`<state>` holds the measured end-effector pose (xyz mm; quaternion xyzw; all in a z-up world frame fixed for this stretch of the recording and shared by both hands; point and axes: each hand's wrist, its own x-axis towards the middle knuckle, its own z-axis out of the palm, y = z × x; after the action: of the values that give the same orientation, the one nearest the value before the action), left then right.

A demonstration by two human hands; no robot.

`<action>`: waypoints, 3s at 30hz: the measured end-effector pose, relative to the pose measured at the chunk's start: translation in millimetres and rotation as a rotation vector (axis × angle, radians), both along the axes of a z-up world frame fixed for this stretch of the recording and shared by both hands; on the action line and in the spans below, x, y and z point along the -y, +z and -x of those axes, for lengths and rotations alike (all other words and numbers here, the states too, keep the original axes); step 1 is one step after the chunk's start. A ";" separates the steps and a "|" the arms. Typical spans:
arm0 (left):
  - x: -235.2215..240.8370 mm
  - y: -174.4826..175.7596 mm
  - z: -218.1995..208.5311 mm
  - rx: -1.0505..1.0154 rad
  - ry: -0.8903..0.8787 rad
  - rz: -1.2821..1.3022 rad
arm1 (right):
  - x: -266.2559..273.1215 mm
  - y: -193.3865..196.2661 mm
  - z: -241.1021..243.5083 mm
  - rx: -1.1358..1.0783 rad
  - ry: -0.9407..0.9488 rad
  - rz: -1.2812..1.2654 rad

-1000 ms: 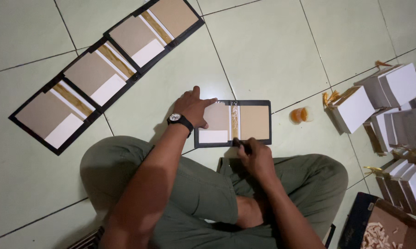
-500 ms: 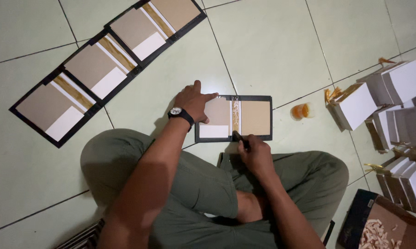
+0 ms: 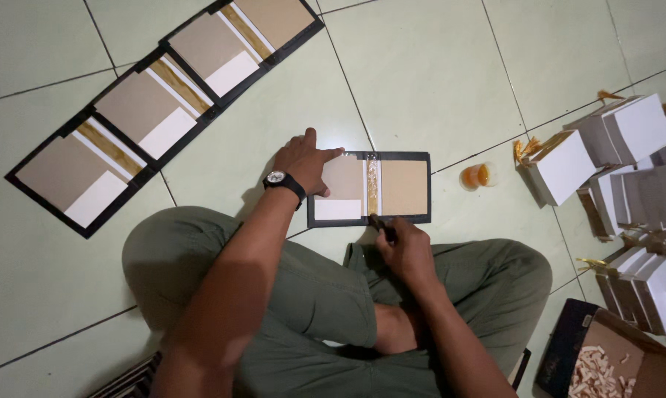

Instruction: The person sits on the floor and assembles photo albums by applying glue to the spine of the covers using a brush. They handle multiple album covers, dipping the brush into a small container of glue and spreading it along the binding edge before setting the covers aside.

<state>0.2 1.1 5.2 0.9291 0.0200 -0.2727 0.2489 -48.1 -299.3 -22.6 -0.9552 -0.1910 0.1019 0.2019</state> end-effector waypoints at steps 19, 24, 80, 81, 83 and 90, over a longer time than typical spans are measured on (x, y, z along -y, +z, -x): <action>0.8 11.6 2.7 -0.020 0.015 0.025 | 1.0 3.1 -0.3 -0.056 -0.023 0.039; 0.4 11.2 4.3 -0.010 0.017 0.015 | 5.4 -3.3 -4.1 -0.086 -0.021 0.009; 1.1 1.8 0.9 -0.007 0.011 0.006 | -4.6 -4.4 -13.3 -0.096 -0.052 -0.037; 1.7 -0.8 0.3 -0.008 0.006 -0.001 | 3.2 -10.0 -9.2 -0.090 -0.017 -0.014; 2.4 0.6 0.9 -0.005 0.009 0.000 | 2.4 -12.3 -10.0 -0.066 -0.011 -0.022; 0.7 12.2 4.2 -0.008 0.009 0.004 | 5.5 -9.4 2.3 -0.026 0.043 -0.036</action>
<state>-3.9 0.5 17.4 0.9274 0.0248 -0.2752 0.2520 -50.4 -304.8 -32.0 -0.9457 -0.2106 0.1149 0.2194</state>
